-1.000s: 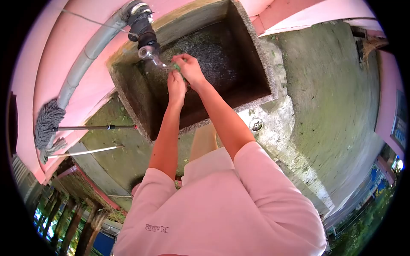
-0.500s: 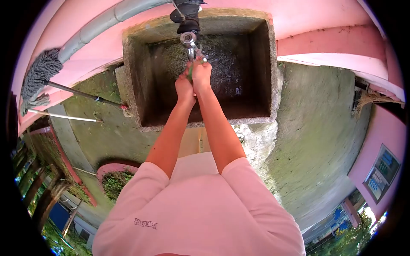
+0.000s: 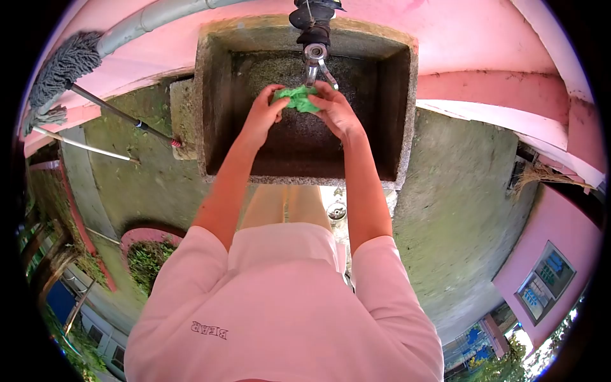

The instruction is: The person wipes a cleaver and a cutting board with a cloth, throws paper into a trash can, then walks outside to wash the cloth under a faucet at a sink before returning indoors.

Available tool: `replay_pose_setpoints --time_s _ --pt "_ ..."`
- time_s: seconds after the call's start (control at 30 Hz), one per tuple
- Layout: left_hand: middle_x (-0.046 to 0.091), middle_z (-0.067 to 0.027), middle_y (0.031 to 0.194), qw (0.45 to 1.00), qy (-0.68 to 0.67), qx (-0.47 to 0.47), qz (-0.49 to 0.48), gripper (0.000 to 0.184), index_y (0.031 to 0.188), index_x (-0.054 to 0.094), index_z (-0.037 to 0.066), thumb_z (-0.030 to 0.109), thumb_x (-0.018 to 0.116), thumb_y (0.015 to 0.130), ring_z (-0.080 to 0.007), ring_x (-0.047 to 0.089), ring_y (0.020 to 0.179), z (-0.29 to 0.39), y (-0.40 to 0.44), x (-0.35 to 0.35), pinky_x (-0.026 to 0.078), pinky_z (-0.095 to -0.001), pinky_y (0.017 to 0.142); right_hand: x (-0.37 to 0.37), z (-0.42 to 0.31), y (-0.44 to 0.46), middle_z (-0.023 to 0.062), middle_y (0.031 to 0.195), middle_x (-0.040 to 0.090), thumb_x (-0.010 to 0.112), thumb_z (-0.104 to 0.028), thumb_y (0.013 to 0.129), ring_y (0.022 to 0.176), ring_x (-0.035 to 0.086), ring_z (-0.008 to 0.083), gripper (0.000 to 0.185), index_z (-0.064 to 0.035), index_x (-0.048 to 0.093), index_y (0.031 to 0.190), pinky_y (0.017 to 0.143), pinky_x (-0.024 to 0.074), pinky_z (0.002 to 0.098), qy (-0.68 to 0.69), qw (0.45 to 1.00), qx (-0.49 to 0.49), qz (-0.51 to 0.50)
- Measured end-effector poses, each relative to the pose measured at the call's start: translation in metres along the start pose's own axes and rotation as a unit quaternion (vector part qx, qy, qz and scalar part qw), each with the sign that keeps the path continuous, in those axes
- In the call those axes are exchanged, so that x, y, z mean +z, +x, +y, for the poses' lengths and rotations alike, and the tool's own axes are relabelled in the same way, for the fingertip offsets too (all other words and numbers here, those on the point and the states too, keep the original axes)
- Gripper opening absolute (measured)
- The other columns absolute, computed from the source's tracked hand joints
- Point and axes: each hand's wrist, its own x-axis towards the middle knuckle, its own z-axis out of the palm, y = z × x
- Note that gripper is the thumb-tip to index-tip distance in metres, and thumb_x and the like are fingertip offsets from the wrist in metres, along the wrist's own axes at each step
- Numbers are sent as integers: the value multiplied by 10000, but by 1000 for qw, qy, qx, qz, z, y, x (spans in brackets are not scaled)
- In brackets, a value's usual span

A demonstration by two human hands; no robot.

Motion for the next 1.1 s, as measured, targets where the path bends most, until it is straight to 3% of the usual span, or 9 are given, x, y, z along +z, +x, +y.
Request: replay_pose_setpoints --time_s 0.17,0.2,0.27,0.4,0.53,0.77,0.9,0.97,1.1 --pt "589 -109 915 992 123 31 2 319 1106 589 31 220 628 852 -219 573 869 18 10 -11 451 -338 784 16 -19 -8 34 898 636 660 -115 844 861 560 114 236 -7 628 1051 776 429 260 -413 910 14 28" --pt "594 -130 928 968 220 118 26 319 1098 608 32 223 634 844 -237 584 883 10 16 -18 454 -340 783 13 -14 -8 -24 791 562 665 -180 859 736 484 68 165 -25 611 862 667 380 236 -330 943 -35 41" --pt "638 -167 906 909 354 213 59 304 1059 655 48 237 655 821 -283 623 844 6 17 -26 475 -354 757 2 -12 -6 -27 800 560 660 -183 864 746 486 63 161 -31 609 879 671 382 232 -348 935 -56 45" --pt "620 -55 685 958 228 162 69 334 1024 660 8 285 681 838 -150 570 642 16 19 -29 460 -297 659 -12 -5 -2 -38 819 552 647 -186 879 765 482 47 150 -49 602 922 677 379 218 -228 971 -55 45" --pt "586 -25 753 980 184 24 69 407 1037 643 9 377 654 864 -110 512 673 46 6 -28 399 -285 617 -12 1 -6 -1 842 592 632 -208 886 783 504 78 237 -13 607 1018 704 408 234 -219 970 -90 52" --pt "590 -30 800 986 142 31 84 444 1026 630 -5 411 645 872 -105 519 741 64 -3 -30 413 -275 676 -16 -20 -23 8 766 589 677 -156 844 696 494 89 181 -2 633 928 638 404 251 -383 915 -103 71" --pt "608 -41 806 993 84 38 70 409 991 640 -17 368 667 858 -113 536 703 56 1 -38 420 -296 636 -29 -31 -25 -9 837 610 648 -157 869 809 532 84 118 -46 631 907 775 395 246 -309 946 -48 89" --pt "596 -15 783 992 85 30 93 366 936 645 -5 350 677 854 -95 525 711 50 6 -42 412 -277 625 -26 -26 -24 -27 798 579 640 -182 885 728 525 73 115 -76 605 911 690 397 227 -47 994 -55 78" --pt "582 -1 789 995 34 44 88 298 938 631 8 302 642 887 -89 524 726 54 2 -54 407 -259 613 -19 -30 -18 10 912 614 607 -152 907 835 578 112 112 -68 602 981 784 459 291 -10 994 -44 103"
